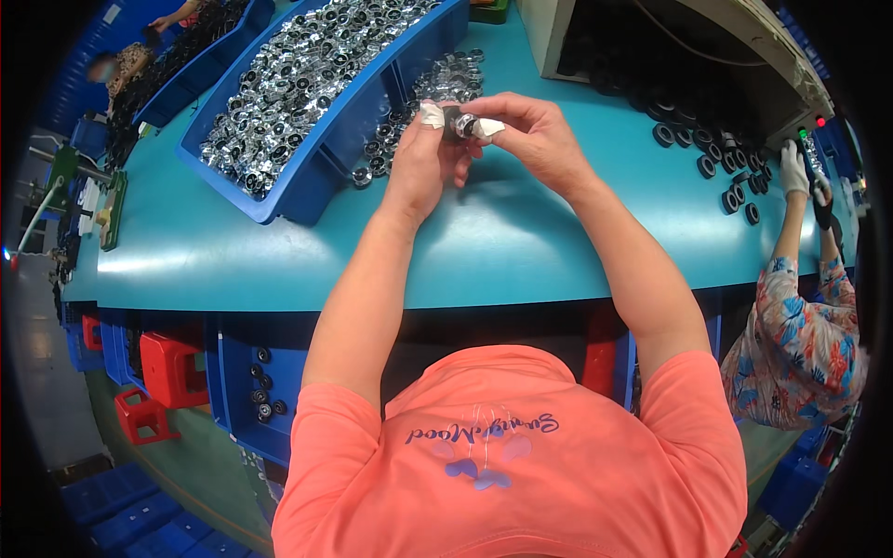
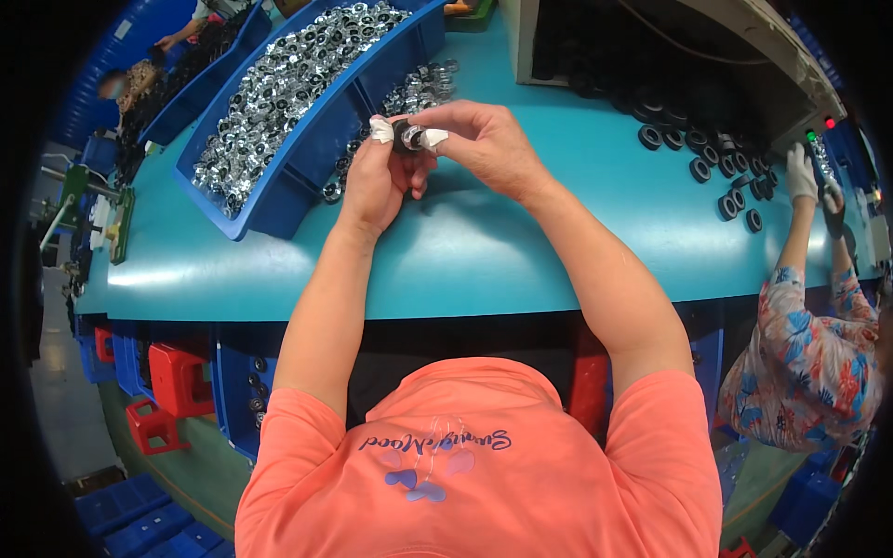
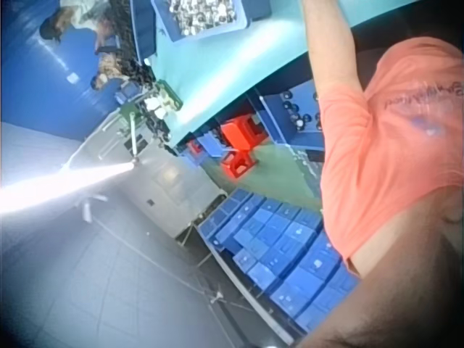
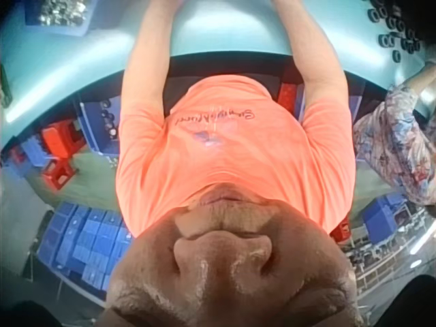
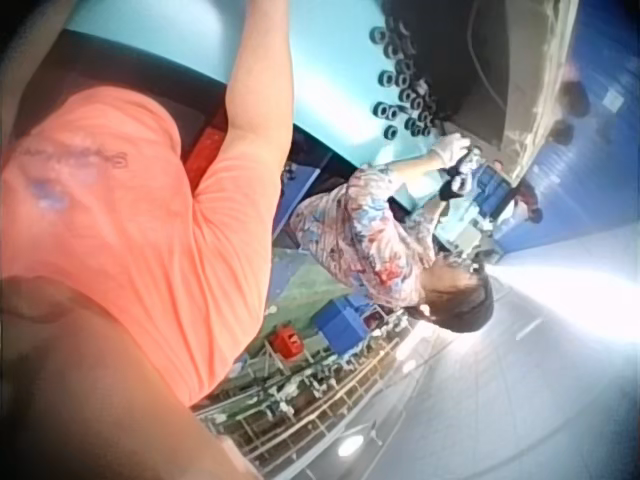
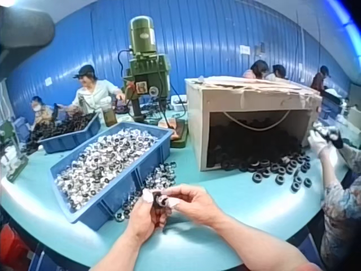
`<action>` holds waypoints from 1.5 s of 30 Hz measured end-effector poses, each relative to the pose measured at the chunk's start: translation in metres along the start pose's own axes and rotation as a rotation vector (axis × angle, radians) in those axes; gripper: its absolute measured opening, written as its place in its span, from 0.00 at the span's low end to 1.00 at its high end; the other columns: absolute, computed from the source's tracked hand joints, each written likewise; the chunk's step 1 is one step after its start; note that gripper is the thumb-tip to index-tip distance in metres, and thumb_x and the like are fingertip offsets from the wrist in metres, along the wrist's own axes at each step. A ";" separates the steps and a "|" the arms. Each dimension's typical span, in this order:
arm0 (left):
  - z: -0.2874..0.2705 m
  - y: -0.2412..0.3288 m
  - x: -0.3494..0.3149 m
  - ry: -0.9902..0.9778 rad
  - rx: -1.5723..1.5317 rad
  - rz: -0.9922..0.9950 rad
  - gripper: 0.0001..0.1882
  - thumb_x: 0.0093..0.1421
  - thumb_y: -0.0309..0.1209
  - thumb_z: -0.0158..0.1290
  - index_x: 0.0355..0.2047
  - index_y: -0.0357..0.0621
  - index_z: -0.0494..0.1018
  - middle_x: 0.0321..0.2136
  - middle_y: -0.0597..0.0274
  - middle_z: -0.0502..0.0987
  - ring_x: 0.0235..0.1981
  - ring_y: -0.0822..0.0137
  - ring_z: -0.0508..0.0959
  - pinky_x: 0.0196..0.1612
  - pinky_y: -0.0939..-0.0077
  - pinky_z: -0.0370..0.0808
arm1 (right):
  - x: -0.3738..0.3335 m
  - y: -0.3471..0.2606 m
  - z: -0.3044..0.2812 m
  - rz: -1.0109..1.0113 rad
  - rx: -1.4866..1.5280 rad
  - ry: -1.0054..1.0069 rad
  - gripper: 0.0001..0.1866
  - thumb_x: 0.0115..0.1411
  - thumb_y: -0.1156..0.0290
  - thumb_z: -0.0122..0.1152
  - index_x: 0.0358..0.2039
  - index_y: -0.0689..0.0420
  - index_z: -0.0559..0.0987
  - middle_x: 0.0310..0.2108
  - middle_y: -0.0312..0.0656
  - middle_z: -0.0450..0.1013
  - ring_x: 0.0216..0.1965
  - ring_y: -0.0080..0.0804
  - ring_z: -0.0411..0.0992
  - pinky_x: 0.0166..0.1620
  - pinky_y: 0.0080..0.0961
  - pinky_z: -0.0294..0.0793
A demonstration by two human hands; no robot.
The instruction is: Assemble small metal components and plastic rings into housings at a factory workbench.
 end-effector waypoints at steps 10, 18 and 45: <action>0.001 0.002 -0.002 0.017 0.147 0.056 0.30 0.73 0.53 0.33 0.51 0.38 0.71 0.31 0.61 0.76 0.24 0.72 0.72 0.25 0.78 0.70 | 0.000 0.010 -0.003 0.032 -0.073 0.057 0.11 0.58 0.75 0.67 0.41 0.64 0.82 0.41 0.43 0.80 0.42 0.28 0.78 0.45 0.27 0.79; 0.008 0.006 -0.001 -0.026 0.136 0.152 0.25 0.72 0.44 0.43 0.58 0.35 0.67 0.38 0.61 0.76 0.33 0.72 0.75 0.39 0.73 0.78 | -0.001 0.006 -0.006 0.015 -0.170 0.119 0.12 0.58 0.70 0.67 0.39 0.63 0.82 0.36 0.41 0.81 0.38 0.25 0.78 0.43 0.23 0.78; 0.014 0.015 -0.009 0.103 0.237 0.373 0.13 0.69 0.24 0.46 0.52 0.41 0.72 0.37 0.65 0.75 0.30 0.77 0.74 0.31 0.78 0.79 | -0.009 0.011 0.005 -0.095 -0.196 0.232 0.12 0.61 0.71 0.64 0.45 0.57 0.85 0.46 0.41 0.74 0.44 0.27 0.73 0.46 0.24 0.75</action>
Point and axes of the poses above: each hand's wrist, its own x-axis towards the middle knuckle, its own z-axis out of the palm, y = z × x, the point moved 6 cm from there along x, towards the middle knuckle
